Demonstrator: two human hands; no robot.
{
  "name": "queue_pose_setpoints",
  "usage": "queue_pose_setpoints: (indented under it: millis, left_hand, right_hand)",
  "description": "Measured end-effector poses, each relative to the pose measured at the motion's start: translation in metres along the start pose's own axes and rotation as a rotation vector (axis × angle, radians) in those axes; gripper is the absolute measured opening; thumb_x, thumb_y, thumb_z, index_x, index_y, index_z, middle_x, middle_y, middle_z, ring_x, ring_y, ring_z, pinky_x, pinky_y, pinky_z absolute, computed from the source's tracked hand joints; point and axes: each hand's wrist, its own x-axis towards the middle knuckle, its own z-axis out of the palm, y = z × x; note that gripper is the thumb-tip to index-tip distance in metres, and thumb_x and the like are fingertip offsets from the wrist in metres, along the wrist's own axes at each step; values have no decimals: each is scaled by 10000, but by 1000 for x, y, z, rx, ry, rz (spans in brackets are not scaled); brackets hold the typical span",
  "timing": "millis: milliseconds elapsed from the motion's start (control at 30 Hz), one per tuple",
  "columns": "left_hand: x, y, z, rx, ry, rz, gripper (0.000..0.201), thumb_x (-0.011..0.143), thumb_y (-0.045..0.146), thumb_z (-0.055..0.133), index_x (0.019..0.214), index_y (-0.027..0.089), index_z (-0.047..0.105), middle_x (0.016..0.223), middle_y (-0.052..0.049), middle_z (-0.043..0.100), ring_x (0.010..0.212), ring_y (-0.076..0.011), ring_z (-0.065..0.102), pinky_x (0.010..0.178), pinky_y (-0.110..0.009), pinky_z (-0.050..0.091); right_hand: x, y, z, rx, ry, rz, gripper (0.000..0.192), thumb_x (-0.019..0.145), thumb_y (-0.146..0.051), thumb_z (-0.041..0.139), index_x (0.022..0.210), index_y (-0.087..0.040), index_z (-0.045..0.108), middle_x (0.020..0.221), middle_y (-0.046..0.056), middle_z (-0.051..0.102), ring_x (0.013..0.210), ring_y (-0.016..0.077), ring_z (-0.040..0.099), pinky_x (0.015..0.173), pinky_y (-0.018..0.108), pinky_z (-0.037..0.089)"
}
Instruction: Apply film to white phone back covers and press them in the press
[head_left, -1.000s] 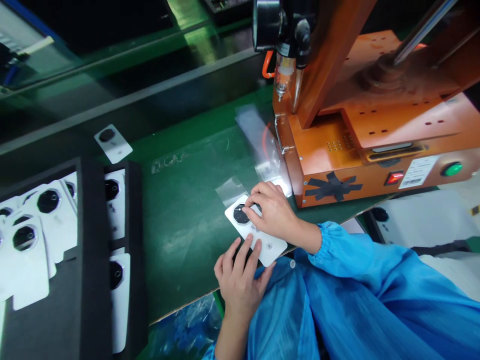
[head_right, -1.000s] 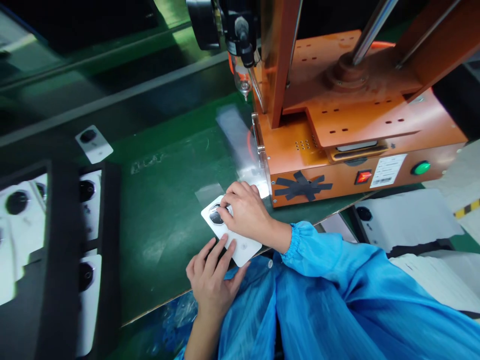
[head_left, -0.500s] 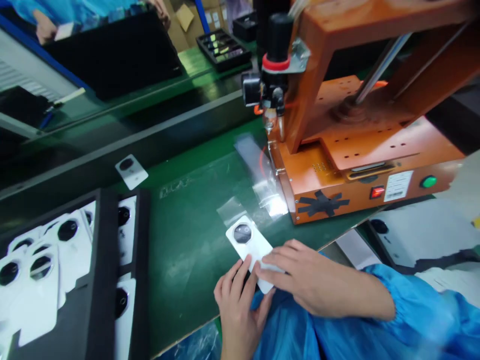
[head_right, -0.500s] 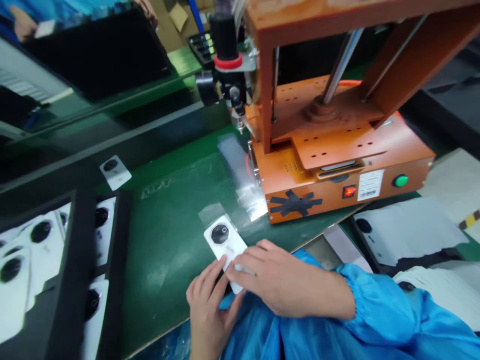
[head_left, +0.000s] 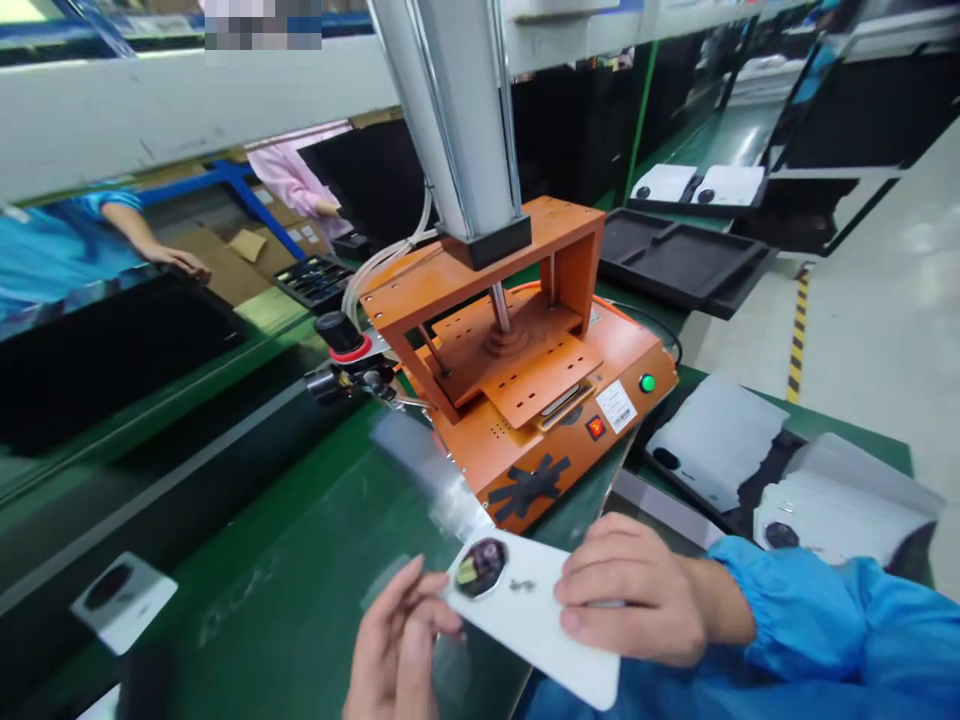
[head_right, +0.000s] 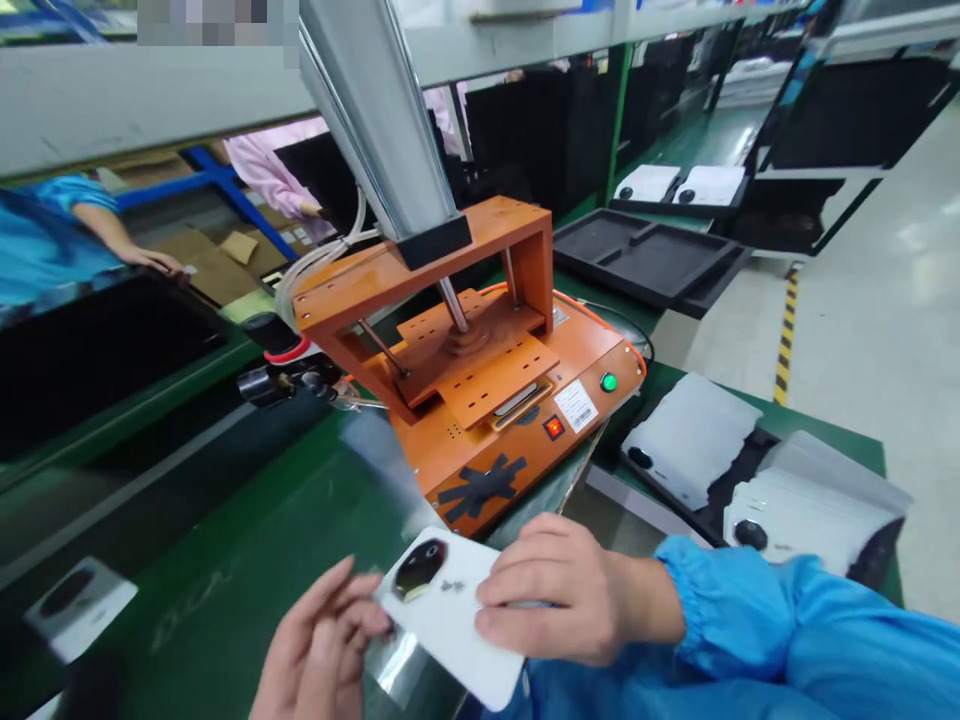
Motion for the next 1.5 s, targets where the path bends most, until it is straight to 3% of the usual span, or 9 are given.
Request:
queue_pose_setpoints:
  millis: [67,167,267,367,567,1000,1200,1500]
  left_hand:
    - [24,20,24,20,-127,-96,418,909,529,648,1185,216,672,977,-64,714,794,-151,639,741,-260,568]
    - [56,36,63,-5,-309,-116,466,876,550,679,1163,183,672,1015,-81,711,796,-147,624,706,-253,564]
    - [78,40,96,-120,-431,-116,463,861,520,695,1174,182,652,1055,-80,697,836,-153,632,691,-257,571]
    - [88,38,113,-121,-502,-103,411,850,495,703,1101,171,670,1011,-69,686,883,-161,637,696,-245,571]
    - [93,33,117,-28,-544,-70,369,872,537,645,891,169,674,897,-48,647,854,-173,626,630,-248,574]
    - [90,37,120,34,-514,-49,382,858,539,644,894,159,674,875,-56,655,837,-182,641,618,-262,596]
    - [90,40,124,54,-504,-48,381,848,531,655,895,155,692,863,-59,667,818,-177,644,594,-243,589]
    - [90,41,125,106,-504,-42,422,836,568,650,899,156,711,870,-62,686,790,-170,641,578,-244,582]
  right_hand:
    - [-10,-2,-31,-109,-31,53,254,992,-170,478,1035,-147,727,1034,99,760,1030,188,704,848,348,548]
    - [-28,-3,-66,-315,-26,150,234,972,-148,510,1088,-179,710,1040,90,768,1055,198,709,848,357,565]
    - [-45,-1,-86,-474,14,198,224,974,-158,524,1102,-151,708,1047,120,765,1055,224,713,820,366,563]
    - [-55,2,-95,-583,0,217,239,988,-146,501,1096,-148,714,1060,128,764,1057,228,715,814,365,548]
    - [-58,7,-100,-638,-19,247,256,1010,-145,480,1120,-193,706,1056,90,773,1046,203,716,824,357,541]
    - [-58,13,-99,-652,-9,217,268,1003,-166,492,1177,-203,693,1064,82,772,1033,209,713,819,365,535]
    - [-61,12,-102,-687,-2,262,306,997,-166,502,1227,-267,678,1074,45,775,1026,193,717,850,360,537]
    - [-66,15,-101,-683,3,252,277,981,-152,543,1196,-244,691,1080,59,774,1043,197,712,821,354,532]
